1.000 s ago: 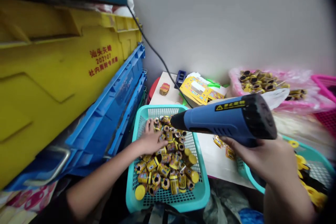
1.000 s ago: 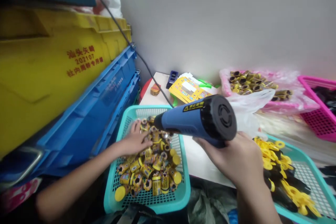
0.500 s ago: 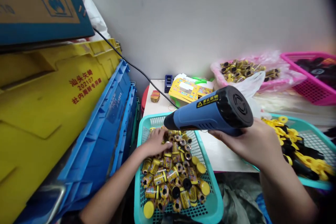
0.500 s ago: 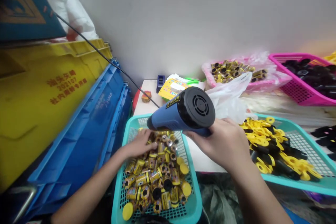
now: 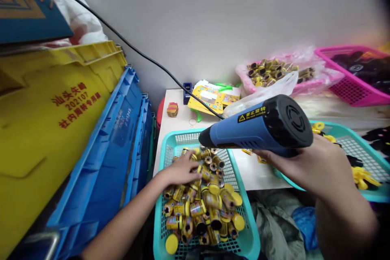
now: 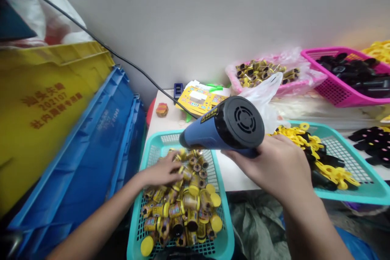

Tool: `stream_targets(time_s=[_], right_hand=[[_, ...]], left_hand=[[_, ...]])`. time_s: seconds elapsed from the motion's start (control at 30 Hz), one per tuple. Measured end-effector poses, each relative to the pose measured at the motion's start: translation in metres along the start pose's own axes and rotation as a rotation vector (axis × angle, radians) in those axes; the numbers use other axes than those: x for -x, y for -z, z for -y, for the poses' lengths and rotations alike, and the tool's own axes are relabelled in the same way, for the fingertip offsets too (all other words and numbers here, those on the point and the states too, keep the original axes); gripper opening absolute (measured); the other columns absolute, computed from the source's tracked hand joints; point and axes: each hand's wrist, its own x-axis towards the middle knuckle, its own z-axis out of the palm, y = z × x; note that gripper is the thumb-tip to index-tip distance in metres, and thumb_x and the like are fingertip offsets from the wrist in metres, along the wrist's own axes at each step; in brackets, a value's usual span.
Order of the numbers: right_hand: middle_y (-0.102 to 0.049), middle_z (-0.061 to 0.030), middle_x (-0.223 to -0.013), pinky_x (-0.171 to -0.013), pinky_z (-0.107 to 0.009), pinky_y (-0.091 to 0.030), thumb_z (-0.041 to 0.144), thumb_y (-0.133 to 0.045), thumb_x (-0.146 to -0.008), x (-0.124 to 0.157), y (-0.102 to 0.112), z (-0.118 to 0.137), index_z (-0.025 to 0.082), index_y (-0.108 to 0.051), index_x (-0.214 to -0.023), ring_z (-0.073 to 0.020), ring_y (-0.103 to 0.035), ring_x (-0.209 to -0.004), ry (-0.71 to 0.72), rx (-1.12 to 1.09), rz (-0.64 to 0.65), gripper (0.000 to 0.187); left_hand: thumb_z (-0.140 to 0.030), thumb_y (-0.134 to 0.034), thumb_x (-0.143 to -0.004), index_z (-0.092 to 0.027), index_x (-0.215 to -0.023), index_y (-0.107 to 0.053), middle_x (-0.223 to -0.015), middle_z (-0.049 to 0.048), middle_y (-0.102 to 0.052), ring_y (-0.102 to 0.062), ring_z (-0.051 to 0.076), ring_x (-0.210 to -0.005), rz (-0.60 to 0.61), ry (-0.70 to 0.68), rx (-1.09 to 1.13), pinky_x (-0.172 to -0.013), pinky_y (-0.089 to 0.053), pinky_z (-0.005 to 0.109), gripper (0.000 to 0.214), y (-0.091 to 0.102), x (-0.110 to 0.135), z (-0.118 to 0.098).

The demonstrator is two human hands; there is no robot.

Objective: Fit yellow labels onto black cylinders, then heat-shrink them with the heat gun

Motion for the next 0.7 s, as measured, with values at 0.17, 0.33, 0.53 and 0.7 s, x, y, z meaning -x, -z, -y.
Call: stream_targets(time_s=[0.17, 0.33, 0.53, 0.7], right_hand=[[-0.063, -0.0108, -0.066, -0.055, -0.039, -0.040, 0.070, -0.041, -0.085, 0.006, 0.008, -0.010, 0.023, -0.064, -0.068, -0.0330, -0.063, -0.064, 0.036, -0.010, 0.030, 0.055], [-0.064, -0.0106, -0.067, -0.054, -0.037, -0.040, 0.069, -0.038, -0.086, 0.006, 0.009, -0.009, 0.022, -0.063, -0.070, -0.0321, -0.064, -0.064, 0.046, 0.011, 0.033, 0.055], [-0.060, -0.0110, -0.061, -0.052, -0.036, -0.037, 0.074, -0.039, -0.083, 0.014, 0.009, -0.018, 0.023, -0.064, -0.068, -0.0300, -0.061, -0.059, -0.046, 0.054, 0.012, 0.058], [-0.061, -0.0129, -0.067, -0.053, -0.037, -0.038, 0.075, -0.040, -0.081, 0.016, 0.007, -0.022, 0.023, -0.067, -0.072, -0.0320, -0.061, -0.063, -0.116, 0.029, 0.050, 0.059]], left_hand=[[-0.055, -0.058, -0.082, -0.027, -0.095, -0.075, -0.144, 0.0070, -0.050, -0.033, 0.040, -0.139, 0.102, -0.054, -0.038, -0.111, -0.026, 0.058, 0.035, 0.010, 0.036, -0.008], [-0.032, -0.054, -0.086, -0.017, -0.103, -0.066, -0.110, 0.0137, -0.068, -0.060, 0.031, -0.109, -0.255, 0.071, 0.099, -0.095, -0.044, 0.045, 0.026, -0.002, -0.024, -0.010], [-0.010, -0.055, -0.072, -0.016, -0.111, -0.062, -0.106, 0.0075, -0.071, -0.067, 0.021, -0.085, -0.253, 0.090, 0.228, -0.078, -0.052, 0.032, 0.039, -0.004, -0.038, 0.015], [-0.010, -0.051, -0.072, -0.018, -0.121, -0.059, -0.122, 0.0069, -0.066, -0.067, 0.018, -0.088, -0.222, -0.052, 0.531, -0.077, -0.054, 0.031, 0.050, 0.015, -0.016, 0.029]])
